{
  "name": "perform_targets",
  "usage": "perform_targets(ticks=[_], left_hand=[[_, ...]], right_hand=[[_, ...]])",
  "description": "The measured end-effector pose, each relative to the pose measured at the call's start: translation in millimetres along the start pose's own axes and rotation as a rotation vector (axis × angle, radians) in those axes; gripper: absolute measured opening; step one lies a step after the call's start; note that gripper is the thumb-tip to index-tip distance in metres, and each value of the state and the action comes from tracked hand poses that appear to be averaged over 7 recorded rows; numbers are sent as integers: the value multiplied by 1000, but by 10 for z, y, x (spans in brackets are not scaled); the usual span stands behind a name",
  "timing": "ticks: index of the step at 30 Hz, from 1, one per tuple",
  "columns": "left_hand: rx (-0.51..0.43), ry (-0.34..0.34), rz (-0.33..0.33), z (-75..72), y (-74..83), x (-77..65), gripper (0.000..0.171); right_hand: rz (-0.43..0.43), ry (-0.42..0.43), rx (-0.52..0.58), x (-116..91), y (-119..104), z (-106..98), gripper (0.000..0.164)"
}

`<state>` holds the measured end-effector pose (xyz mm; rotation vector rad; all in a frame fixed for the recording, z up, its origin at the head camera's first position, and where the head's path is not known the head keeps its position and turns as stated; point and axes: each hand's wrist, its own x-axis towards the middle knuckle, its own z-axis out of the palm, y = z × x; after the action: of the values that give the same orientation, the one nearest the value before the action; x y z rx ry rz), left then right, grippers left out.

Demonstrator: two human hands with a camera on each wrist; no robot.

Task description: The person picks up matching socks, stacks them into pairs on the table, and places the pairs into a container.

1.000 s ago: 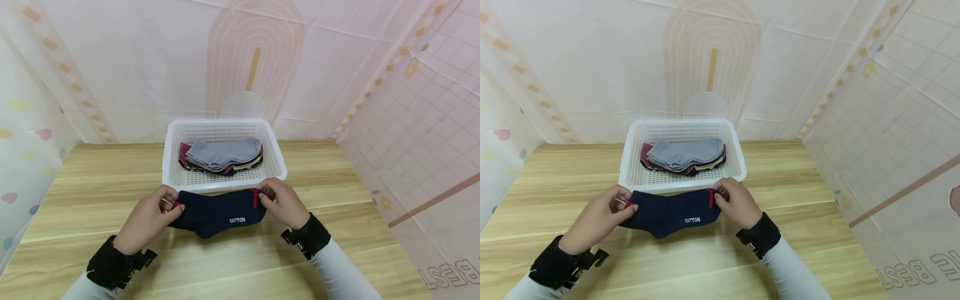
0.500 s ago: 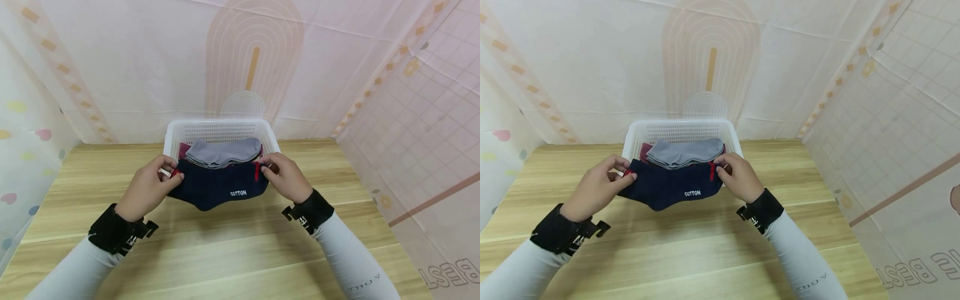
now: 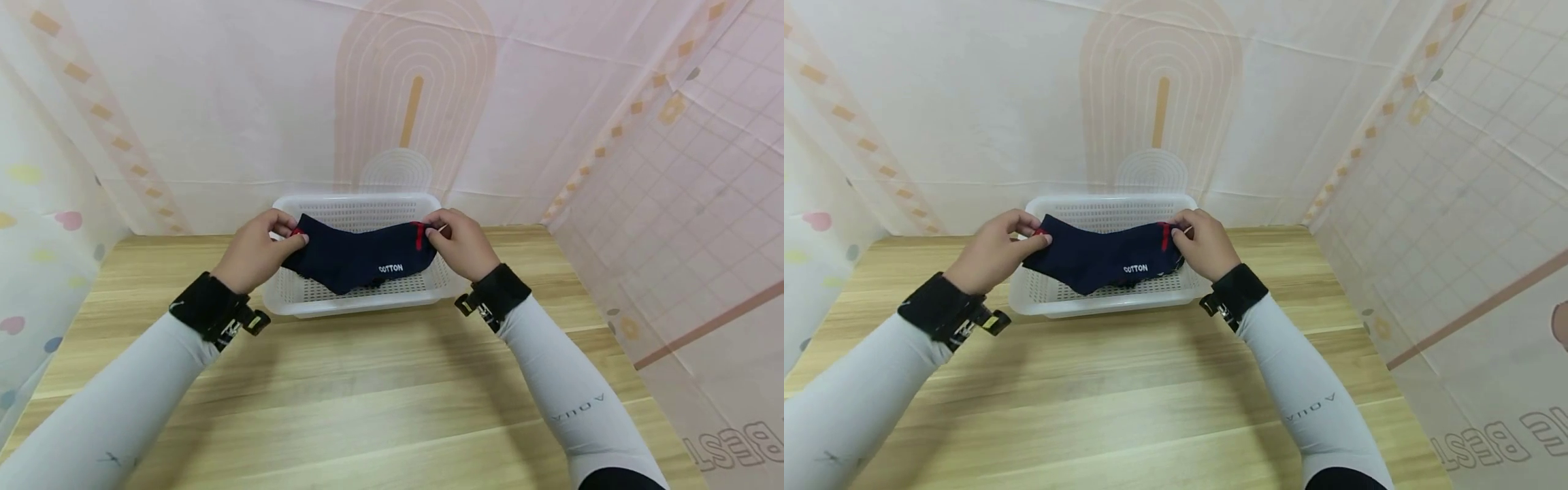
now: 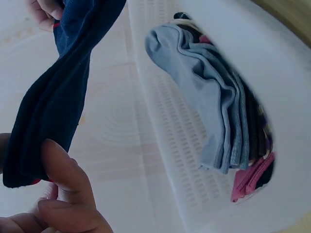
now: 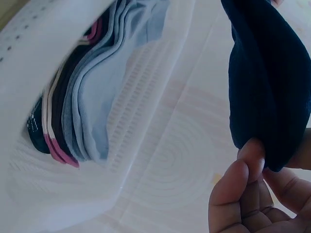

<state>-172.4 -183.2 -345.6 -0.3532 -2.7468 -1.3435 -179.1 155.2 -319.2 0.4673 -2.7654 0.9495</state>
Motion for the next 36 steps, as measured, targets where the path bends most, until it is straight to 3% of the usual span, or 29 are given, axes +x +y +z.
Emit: perform_targets(ticks=[8,16,22,32,36], left_hand=[[37,10,-62,1,-62,340,39],[78,0,-110,62,-192,641,40],[114,-63,-142,117,-248,748,42],[233,-47,-147,210,-238,904,33],[288,-76,-152,277,-304,938,28]], right_hand=[[72,-42,-9,327,67,48,22],[83,-72,-83,608,101,132,26],[96,-96,-123,718,173,196,26],[143,-137,-160,842,286,335,26],[160,-145,-205,870,309,423,25]])
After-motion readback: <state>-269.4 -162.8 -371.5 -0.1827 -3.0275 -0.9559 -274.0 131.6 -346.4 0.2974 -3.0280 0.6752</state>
